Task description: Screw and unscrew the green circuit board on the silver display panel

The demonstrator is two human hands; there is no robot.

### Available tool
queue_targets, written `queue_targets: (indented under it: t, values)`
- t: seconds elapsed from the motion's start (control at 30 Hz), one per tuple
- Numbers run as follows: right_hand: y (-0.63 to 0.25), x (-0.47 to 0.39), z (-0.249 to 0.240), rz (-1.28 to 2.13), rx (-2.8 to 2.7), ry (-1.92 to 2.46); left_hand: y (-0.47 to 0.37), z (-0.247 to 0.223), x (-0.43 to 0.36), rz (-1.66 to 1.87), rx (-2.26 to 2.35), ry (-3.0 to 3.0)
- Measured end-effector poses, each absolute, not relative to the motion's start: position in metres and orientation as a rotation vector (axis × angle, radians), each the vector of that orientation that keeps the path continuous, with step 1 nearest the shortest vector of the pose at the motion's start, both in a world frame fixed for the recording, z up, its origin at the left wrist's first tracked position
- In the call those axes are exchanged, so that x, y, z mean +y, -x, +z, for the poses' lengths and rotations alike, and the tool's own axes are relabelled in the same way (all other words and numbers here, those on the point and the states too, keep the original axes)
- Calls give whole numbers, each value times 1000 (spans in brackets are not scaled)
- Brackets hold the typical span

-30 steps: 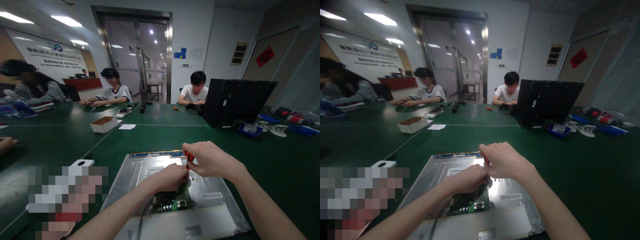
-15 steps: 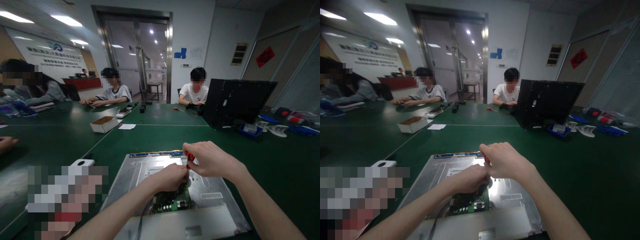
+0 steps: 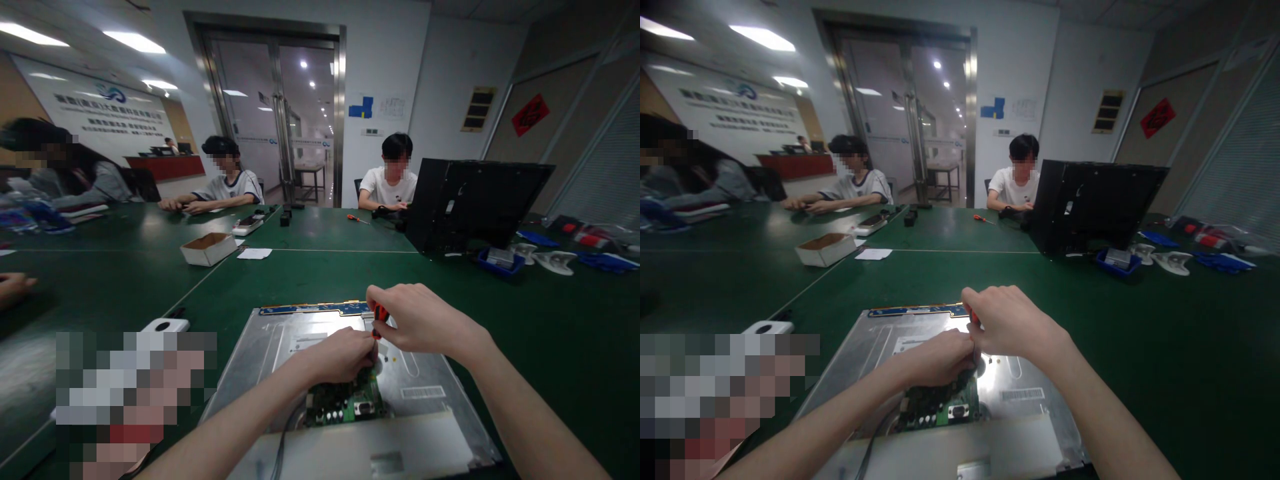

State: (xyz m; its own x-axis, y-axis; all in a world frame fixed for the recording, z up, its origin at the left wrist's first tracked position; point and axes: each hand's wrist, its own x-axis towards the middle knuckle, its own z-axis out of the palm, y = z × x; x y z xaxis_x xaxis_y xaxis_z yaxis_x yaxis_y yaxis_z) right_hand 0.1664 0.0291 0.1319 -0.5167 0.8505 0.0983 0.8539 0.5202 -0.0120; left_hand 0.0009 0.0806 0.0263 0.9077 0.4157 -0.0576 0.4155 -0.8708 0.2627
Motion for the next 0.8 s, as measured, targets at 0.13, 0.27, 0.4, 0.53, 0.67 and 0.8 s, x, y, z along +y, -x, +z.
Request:
queue_targets:
  t: [0.13, 0.27, 0.4, 0.53, 0.67, 0.8]
  values:
    - [-167, 30, 131, -59, -2656, 1467, 0, 27, 82, 17, 635, -2797]
    - [-167, 31, 131, -46, -2653, 1459, 0, 25, 83, 28, 638, -2793]
    - [-166, 31, 131, -40, -2632, 1446, 0, 25, 84, 33, 625, -2787]
    - [-167, 31, 131, -36, -2629, 1443, 1, 27, 83, 38, 604, -2783]
    - [-166, 31, 132, -48, -2638, 1458, 1, 29, 83, 34, 591, -2783]
    - [-165, 31, 133, -60, -2642, 1476, 1, 31, 82, 30, 589, -2783]
